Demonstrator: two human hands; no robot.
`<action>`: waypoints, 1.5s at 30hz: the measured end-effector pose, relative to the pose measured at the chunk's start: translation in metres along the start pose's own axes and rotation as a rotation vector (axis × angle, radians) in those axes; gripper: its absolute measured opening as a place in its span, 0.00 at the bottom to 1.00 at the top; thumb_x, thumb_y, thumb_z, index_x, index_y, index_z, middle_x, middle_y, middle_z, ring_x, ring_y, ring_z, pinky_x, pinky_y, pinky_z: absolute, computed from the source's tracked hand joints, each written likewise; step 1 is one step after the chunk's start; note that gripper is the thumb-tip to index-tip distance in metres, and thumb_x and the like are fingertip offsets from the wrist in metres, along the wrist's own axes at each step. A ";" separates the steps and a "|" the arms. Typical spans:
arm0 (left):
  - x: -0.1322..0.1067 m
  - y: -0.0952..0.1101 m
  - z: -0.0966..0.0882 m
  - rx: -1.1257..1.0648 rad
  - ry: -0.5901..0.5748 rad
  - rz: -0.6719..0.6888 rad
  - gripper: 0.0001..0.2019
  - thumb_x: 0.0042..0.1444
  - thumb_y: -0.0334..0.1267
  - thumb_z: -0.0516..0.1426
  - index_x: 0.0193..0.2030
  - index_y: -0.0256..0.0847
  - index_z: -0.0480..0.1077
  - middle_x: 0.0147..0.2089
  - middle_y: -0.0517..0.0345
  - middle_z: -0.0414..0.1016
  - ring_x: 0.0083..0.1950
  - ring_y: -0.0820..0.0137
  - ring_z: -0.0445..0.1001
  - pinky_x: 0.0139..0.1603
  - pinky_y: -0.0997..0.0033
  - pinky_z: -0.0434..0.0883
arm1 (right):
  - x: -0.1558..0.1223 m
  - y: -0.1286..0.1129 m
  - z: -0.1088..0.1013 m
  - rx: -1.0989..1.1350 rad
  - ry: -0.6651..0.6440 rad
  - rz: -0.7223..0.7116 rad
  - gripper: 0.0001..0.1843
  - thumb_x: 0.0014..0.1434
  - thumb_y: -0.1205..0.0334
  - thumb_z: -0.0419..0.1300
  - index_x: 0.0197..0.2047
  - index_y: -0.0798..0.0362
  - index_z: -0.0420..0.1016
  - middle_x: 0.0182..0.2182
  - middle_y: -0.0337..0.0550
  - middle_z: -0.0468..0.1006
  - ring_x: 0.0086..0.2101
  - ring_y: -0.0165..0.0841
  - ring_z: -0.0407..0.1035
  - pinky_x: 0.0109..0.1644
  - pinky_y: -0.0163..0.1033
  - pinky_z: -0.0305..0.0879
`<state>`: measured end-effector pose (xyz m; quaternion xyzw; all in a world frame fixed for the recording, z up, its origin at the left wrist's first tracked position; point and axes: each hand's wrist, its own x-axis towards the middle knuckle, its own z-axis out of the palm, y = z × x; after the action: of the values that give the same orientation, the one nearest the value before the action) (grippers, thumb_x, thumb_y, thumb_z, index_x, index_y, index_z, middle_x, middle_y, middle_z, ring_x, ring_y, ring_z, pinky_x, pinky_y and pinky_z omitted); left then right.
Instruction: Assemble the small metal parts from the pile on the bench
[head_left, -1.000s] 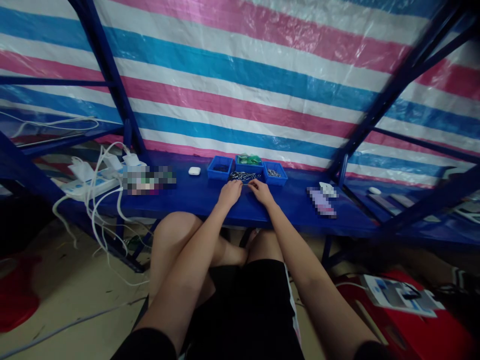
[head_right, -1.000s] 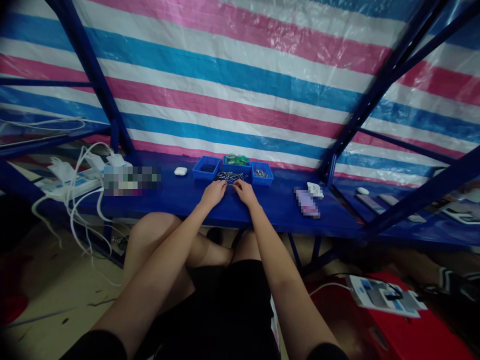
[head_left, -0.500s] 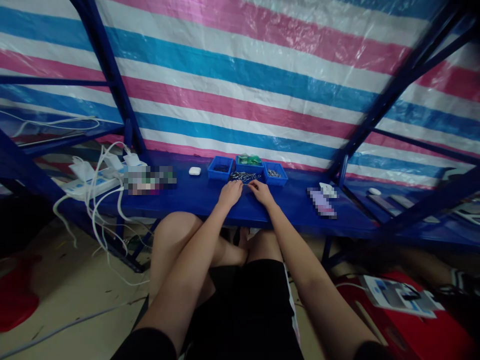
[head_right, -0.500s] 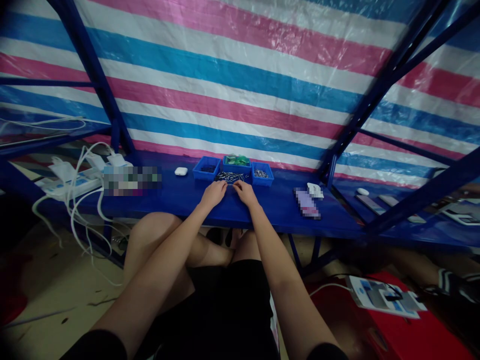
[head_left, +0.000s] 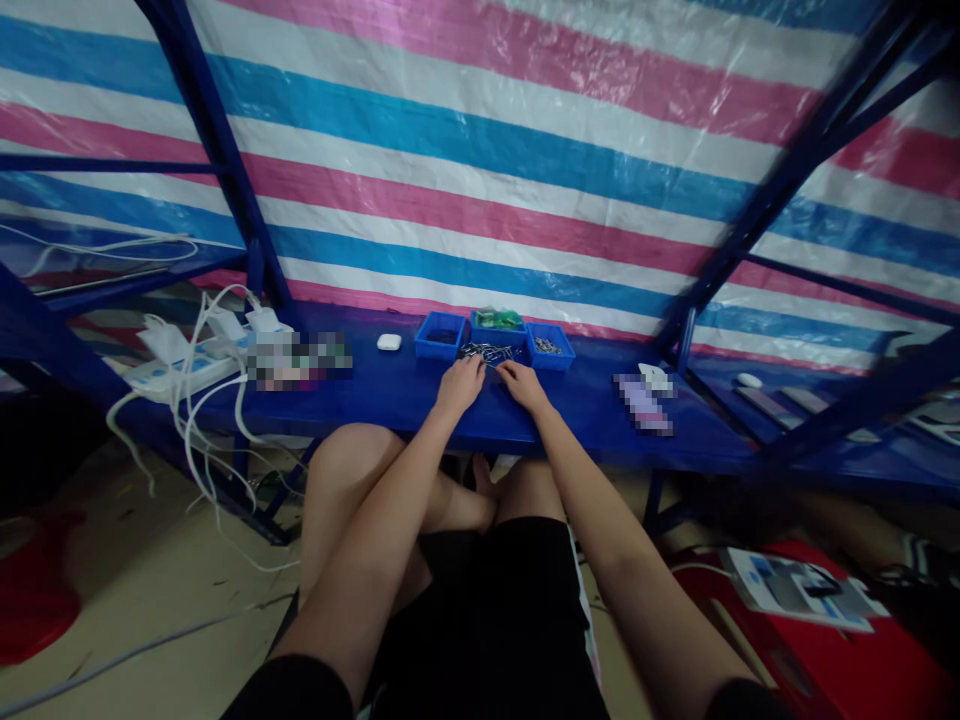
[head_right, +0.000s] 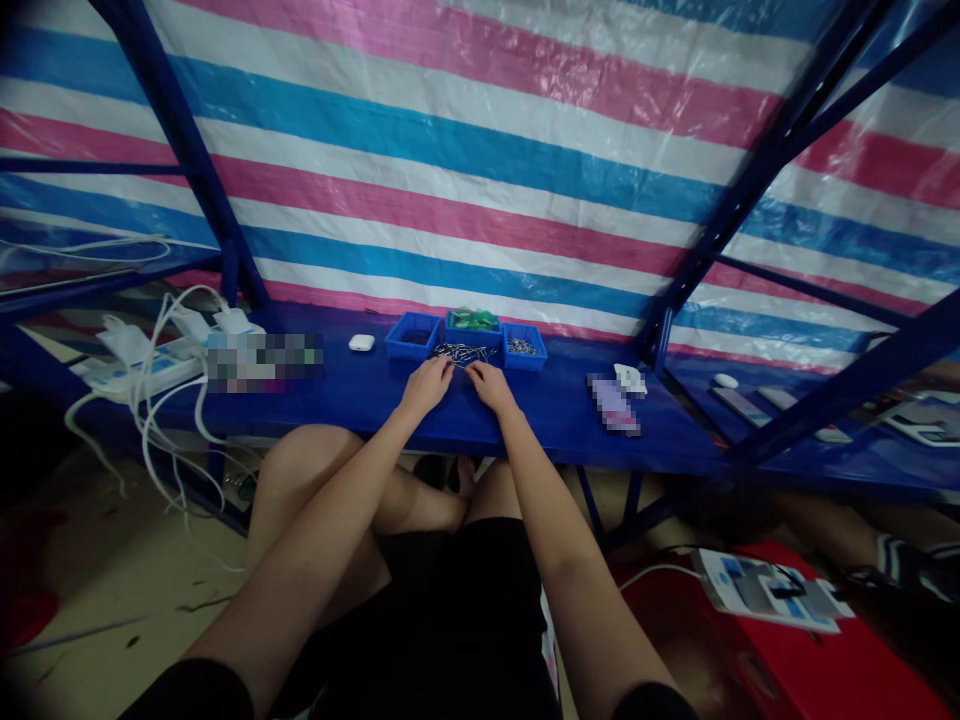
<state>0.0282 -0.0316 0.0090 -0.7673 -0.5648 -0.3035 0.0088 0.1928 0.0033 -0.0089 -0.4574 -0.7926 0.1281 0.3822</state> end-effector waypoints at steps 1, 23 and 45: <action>0.000 0.000 0.000 -0.009 0.003 0.007 0.14 0.62 0.40 0.44 0.50 0.40 0.65 0.46 0.50 0.72 0.48 0.66 0.69 0.46 0.70 0.65 | 0.000 0.000 0.000 0.004 -0.007 -0.004 0.14 0.60 0.55 0.48 0.35 0.52 0.73 0.29 0.40 0.75 0.31 0.31 0.67 0.38 0.33 0.59; 0.000 0.002 -0.003 -0.141 -0.033 0.115 0.12 0.61 0.39 0.46 0.46 0.41 0.66 0.46 0.53 0.71 0.49 0.68 0.69 0.47 0.71 0.66 | -0.002 -0.005 -0.002 0.006 -0.068 -0.020 0.15 0.61 0.57 0.47 0.40 0.51 0.73 0.33 0.41 0.76 0.35 0.32 0.68 0.42 0.35 0.61; 0.002 -0.001 0.001 -0.047 -0.077 0.055 0.11 0.61 0.39 0.48 0.44 0.42 0.69 0.43 0.53 0.74 0.46 0.67 0.70 0.44 0.72 0.66 | -0.003 -0.006 -0.002 0.084 -0.004 0.070 0.15 0.60 0.52 0.48 0.40 0.51 0.71 0.30 0.39 0.76 0.32 0.31 0.69 0.40 0.35 0.63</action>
<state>0.0284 -0.0291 0.0088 -0.7937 -0.5361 -0.2867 -0.0226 0.1912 -0.0021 -0.0058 -0.4680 -0.7709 0.1756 0.3948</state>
